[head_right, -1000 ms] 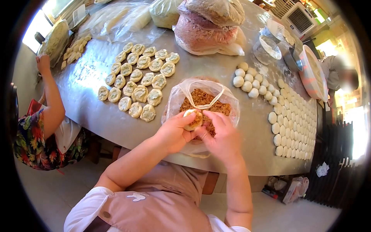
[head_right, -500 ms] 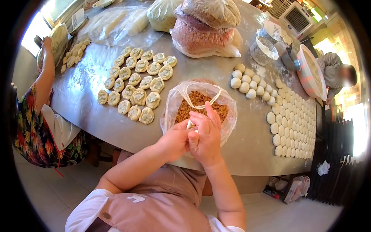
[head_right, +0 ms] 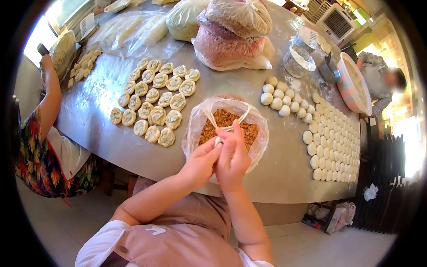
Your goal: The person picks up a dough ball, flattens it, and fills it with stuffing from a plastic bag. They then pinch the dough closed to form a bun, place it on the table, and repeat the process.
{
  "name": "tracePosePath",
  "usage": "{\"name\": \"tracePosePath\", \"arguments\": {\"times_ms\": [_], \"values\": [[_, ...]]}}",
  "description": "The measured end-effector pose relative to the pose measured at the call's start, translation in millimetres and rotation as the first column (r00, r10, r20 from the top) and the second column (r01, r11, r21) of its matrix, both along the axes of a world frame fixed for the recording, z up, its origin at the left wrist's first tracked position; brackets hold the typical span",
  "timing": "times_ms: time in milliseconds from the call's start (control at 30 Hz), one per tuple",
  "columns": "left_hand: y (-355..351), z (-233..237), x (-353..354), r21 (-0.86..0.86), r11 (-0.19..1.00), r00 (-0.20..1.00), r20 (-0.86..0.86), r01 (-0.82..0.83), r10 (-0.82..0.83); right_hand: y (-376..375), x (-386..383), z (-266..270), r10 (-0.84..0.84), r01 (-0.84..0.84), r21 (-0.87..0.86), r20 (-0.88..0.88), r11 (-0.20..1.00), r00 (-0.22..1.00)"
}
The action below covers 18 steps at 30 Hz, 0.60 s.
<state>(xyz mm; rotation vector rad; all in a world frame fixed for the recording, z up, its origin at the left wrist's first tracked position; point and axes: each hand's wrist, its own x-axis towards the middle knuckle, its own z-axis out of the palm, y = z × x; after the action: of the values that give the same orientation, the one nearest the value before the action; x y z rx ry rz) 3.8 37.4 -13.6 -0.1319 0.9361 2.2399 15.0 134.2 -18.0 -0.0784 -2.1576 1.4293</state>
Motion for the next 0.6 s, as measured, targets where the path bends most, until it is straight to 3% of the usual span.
{"name": "tracePosePath", "arguments": {"times_ms": [33, 67, 133, 167, 267, 300, 400, 433, 533, 567, 600], "values": [[1.2, 4.3, 3.6, 0.04, 0.998, 0.999, 0.015, -0.052, 0.051, 2.0, -0.9, 3.7, 0.011, 0.001, -0.171, 0.064, 0.985, 0.998], [-0.9, 5.9, 4.4, -0.049, 0.997, 0.978, -0.203, -0.057, 0.046, 1.2, -1.7, 7.6, 0.005, 0.023, -0.334, 0.082, 0.942, 0.997], [-7.8, 7.3, 4.9, -0.209, 0.97, 0.804, -0.594, -0.125, -0.024, -1.9, -2.9, 13.9, 0.005, 0.07, -0.626, 0.117, 0.777, 0.993], [-5.0, 2.0, 4.6, -0.142, 0.975, 0.778, -0.627, -0.172, 0.046, -0.7, -0.1, 12.8, 0.089, -0.007, -0.641, 0.096, 0.768, 0.991], [-12.3, -12.3, -5.3, -0.162, 0.962, 0.685, -0.728, -0.222, 0.036, -17.3, 8.1, 33.3, 0.222, -0.141, -0.818, -0.017, 0.557, 0.975], [-11.2, -5.9, -8.2, -0.181, 0.92, 0.64, -0.763, -0.348, 0.092, -20.7, 7.9, 23.8, 0.216, -0.155, -0.695, 0.0, 0.702, 0.976], [-10.7, -7.9, -11.3, -0.153, 0.909, 0.506, -0.86, -0.388, 0.072, -19.6, 14.4, 24.8, 0.379, -0.264, -0.593, 0.075, 0.76, 0.922], [-8.3, 0.3, -11.0, -0.189, 0.855, 0.402, -0.915, -0.482, 0.024, -18.6, 9.8, 13.2, 0.34, -0.276, -0.541, 0.02, 0.794, 0.94], [-13.6, -9.0, -10.7, -0.227, 0.873, 0.435, -0.9, -0.432, -0.018, -13.7, 13.0, 13.0, 0.353, -0.207, -0.614, 0.126, 0.762, 0.927], [-14.9, -9.2, -8.9, -0.211, 0.89, 0.461, -0.887, -0.405, 0.0, -11.8, 15.0, 15.6, 0.279, -0.114, -0.569, 0.211, 0.814, 0.937], [-16.0, -1.0, -4.5, -0.151, 0.92, 0.512, -0.857, -0.361, 0.061, -9.4, 16.3, 22.6, 0.241, -0.124, -0.453, 0.21, 0.883, 0.947]]}}
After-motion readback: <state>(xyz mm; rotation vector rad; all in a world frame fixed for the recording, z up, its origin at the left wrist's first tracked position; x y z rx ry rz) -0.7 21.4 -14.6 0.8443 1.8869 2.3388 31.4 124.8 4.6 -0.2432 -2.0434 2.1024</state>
